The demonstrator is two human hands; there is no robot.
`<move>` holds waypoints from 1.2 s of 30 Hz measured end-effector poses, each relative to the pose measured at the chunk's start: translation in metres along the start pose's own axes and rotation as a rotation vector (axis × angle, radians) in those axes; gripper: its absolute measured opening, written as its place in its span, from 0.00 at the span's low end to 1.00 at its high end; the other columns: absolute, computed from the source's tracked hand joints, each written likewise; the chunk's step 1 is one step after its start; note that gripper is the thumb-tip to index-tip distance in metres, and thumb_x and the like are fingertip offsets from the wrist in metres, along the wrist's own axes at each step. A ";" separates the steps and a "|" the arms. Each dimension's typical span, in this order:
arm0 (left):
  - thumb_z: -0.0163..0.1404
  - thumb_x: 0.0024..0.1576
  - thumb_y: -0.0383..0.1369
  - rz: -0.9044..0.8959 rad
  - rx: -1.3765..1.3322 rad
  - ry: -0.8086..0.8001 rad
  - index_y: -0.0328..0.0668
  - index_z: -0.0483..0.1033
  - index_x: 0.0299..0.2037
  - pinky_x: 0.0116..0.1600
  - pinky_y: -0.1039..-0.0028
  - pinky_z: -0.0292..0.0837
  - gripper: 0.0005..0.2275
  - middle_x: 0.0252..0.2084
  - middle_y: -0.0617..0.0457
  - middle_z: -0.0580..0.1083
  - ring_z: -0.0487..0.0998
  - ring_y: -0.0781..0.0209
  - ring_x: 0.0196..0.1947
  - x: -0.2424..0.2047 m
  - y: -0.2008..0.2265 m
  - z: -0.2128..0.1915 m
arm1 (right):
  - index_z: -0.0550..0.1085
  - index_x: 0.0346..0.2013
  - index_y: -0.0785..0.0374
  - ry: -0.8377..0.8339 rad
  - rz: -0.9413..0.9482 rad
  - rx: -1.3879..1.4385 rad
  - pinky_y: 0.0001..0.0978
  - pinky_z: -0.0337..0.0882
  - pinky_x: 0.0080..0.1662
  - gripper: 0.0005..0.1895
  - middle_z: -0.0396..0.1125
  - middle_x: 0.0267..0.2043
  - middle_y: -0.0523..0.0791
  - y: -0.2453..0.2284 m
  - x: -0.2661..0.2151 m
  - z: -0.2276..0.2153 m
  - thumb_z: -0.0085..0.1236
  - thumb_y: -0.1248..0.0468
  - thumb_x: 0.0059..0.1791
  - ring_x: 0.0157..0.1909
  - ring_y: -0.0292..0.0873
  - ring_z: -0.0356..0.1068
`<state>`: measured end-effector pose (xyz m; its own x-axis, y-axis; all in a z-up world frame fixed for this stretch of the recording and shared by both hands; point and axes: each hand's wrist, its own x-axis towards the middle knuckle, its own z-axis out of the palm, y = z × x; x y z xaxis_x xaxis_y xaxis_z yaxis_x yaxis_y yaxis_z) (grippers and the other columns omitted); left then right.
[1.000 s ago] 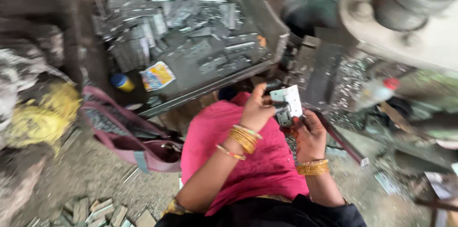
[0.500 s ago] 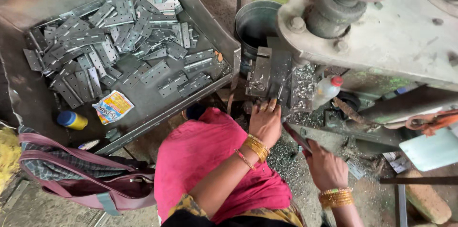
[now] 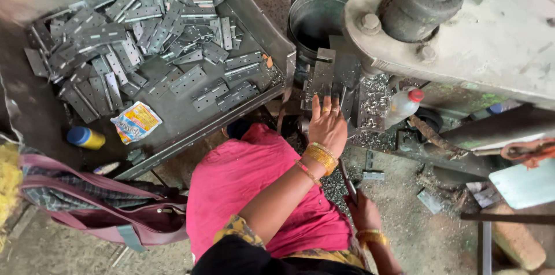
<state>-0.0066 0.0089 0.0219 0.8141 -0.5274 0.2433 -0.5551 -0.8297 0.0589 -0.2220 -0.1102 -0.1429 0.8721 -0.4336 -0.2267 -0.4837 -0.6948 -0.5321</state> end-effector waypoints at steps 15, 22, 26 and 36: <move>0.42 0.60 0.28 -0.028 -0.063 -0.054 0.37 0.80 0.51 0.77 0.46 0.30 0.14 0.72 0.49 0.65 0.57 0.50 0.75 0.015 -0.003 0.005 | 0.76 0.42 0.58 -0.065 0.034 -0.021 0.56 0.72 0.39 0.19 0.75 0.33 0.58 -0.007 0.003 -0.019 0.58 0.46 0.49 0.38 0.65 0.75; 0.41 0.60 0.30 -0.050 0.048 -0.132 0.41 0.79 0.52 0.76 0.45 0.27 0.15 0.75 0.47 0.60 0.52 0.51 0.77 0.035 -0.009 0.001 | 0.74 0.43 0.59 -0.071 0.082 -0.202 0.57 0.71 0.41 0.24 0.74 0.34 0.59 -0.040 0.010 -0.050 0.55 0.42 0.50 0.40 0.66 0.74; 0.40 0.60 0.31 -0.089 -0.014 -0.018 0.40 0.75 0.58 0.75 0.43 0.26 0.18 0.73 0.45 0.60 0.52 0.50 0.76 0.027 -0.005 0.012 | 0.74 0.42 0.61 -0.042 0.051 -0.165 0.58 0.70 0.40 0.23 0.74 0.33 0.59 -0.018 0.003 -0.032 0.54 0.43 0.51 0.40 0.67 0.73; 0.41 0.59 0.32 -0.075 -0.138 -0.002 0.43 0.75 0.60 0.75 0.42 0.22 0.19 0.73 0.45 0.58 0.50 0.47 0.75 0.029 -0.010 0.008 | 0.75 0.42 0.60 -0.002 -0.012 -0.020 0.56 0.72 0.38 0.21 0.74 0.33 0.58 -0.001 0.019 -0.001 0.57 0.46 0.48 0.37 0.66 0.73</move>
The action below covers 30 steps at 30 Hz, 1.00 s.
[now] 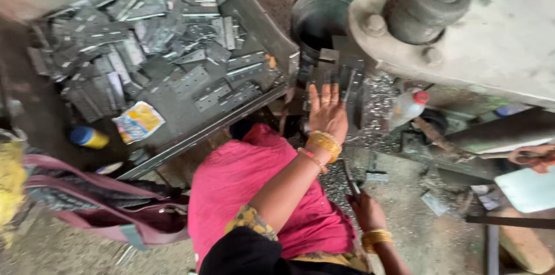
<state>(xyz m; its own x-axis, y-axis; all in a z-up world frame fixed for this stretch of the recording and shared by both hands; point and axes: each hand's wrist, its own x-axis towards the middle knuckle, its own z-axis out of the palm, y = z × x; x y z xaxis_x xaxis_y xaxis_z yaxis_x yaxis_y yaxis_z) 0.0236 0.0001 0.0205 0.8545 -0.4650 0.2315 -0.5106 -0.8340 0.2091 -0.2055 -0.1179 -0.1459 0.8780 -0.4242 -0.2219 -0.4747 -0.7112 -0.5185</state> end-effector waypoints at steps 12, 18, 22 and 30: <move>0.39 0.61 0.32 -0.035 0.124 -0.117 0.42 0.79 0.54 0.75 0.43 0.19 0.16 0.76 0.48 0.55 0.47 0.51 0.78 0.034 0.009 -0.007 | 0.74 0.44 0.60 -0.011 -0.007 0.011 0.57 0.71 0.39 0.19 0.74 0.33 0.60 0.006 -0.003 0.013 0.59 0.50 0.48 0.38 0.67 0.74; 0.48 0.56 0.37 0.091 0.080 -0.064 0.41 0.79 0.50 0.74 0.44 0.27 0.15 0.71 0.45 0.63 0.56 0.47 0.73 -0.029 -0.017 -0.006 | 0.72 0.52 0.51 -0.047 0.070 -0.141 0.56 0.72 0.41 0.21 0.76 0.36 0.55 -0.044 -0.006 -0.068 0.55 0.47 0.49 0.39 0.62 0.76; 0.52 0.57 0.34 0.368 0.007 0.174 0.46 0.77 0.49 0.79 0.46 0.39 0.11 0.62 0.53 0.73 0.68 0.54 0.68 -0.076 -0.022 -0.005 | 0.70 0.53 0.50 -0.105 0.065 -0.134 0.55 0.74 0.43 0.20 0.77 0.35 0.53 -0.078 -0.020 -0.099 0.53 0.47 0.51 0.39 0.59 0.79; 0.54 0.55 0.32 0.094 0.062 0.144 0.43 0.81 0.40 0.64 0.52 0.59 0.06 0.53 0.48 0.75 0.71 0.53 0.57 -0.014 0.025 -0.013 | 0.70 0.53 0.50 -0.123 0.060 -0.152 0.56 0.72 0.44 0.21 0.76 0.36 0.55 -0.087 -0.022 -0.097 0.54 0.45 0.50 0.42 0.62 0.77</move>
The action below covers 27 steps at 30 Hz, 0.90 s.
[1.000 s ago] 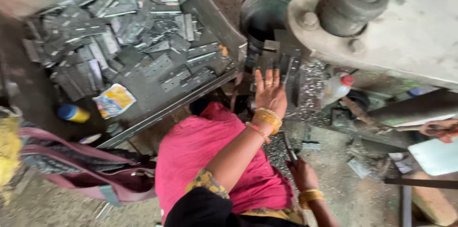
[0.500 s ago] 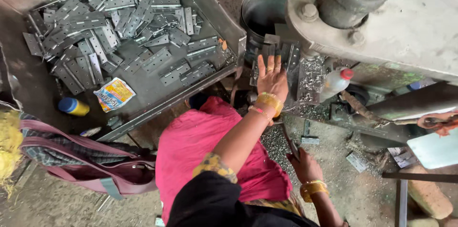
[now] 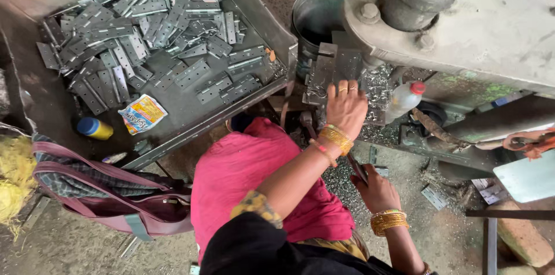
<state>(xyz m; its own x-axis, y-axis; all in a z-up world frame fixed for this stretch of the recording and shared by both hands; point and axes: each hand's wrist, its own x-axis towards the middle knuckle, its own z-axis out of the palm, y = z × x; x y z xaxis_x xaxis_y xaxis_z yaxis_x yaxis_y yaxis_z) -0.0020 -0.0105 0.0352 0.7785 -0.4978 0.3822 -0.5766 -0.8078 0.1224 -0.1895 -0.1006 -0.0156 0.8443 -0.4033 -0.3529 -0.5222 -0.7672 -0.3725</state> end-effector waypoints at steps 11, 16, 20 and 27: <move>0.49 0.55 0.32 0.095 0.165 -0.376 0.45 0.83 0.46 0.73 0.45 0.39 0.12 0.74 0.49 0.59 0.56 0.47 0.73 -0.030 -0.032 -0.029 | 0.65 0.55 0.54 -0.148 -0.032 -0.116 0.55 0.72 0.45 0.26 0.76 0.34 0.53 -0.018 0.012 -0.026 0.51 0.40 0.52 0.41 0.60 0.77; 0.47 0.58 0.35 0.051 0.217 -0.363 0.43 0.81 0.51 0.75 0.43 0.34 0.15 0.70 0.45 0.64 0.54 0.46 0.74 0.003 -0.012 -0.029 | 0.67 0.51 0.57 -0.048 -0.108 -0.112 0.57 0.72 0.43 0.26 0.75 0.35 0.56 0.023 0.040 -0.003 0.56 0.43 0.49 0.41 0.63 0.76; 0.45 0.60 0.33 -0.001 0.149 -0.262 0.41 0.81 0.52 0.76 0.45 0.32 0.15 0.71 0.47 0.65 0.56 0.48 0.75 -0.008 -0.008 -0.016 | 0.71 0.45 0.61 0.047 -0.056 0.114 0.57 0.71 0.42 0.21 0.74 0.35 0.59 0.061 0.033 0.095 0.58 0.47 0.49 0.41 0.66 0.73; 0.44 0.57 0.29 -0.027 0.121 -0.364 0.42 0.81 0.50 0.74 0.43 0.28 0.15 0.74 0.49 0.59 0.51 0.49 0.76 -0.004 -0.020 -0.006 | 0.73 0.45 0.59 0.000 -0.036 0.114 0.59 0.70 0.42 0.19 0.73 0.34 0.60 0.091 0.052 0.095 0.60 0.49 0.48 0.41 0.68 0.73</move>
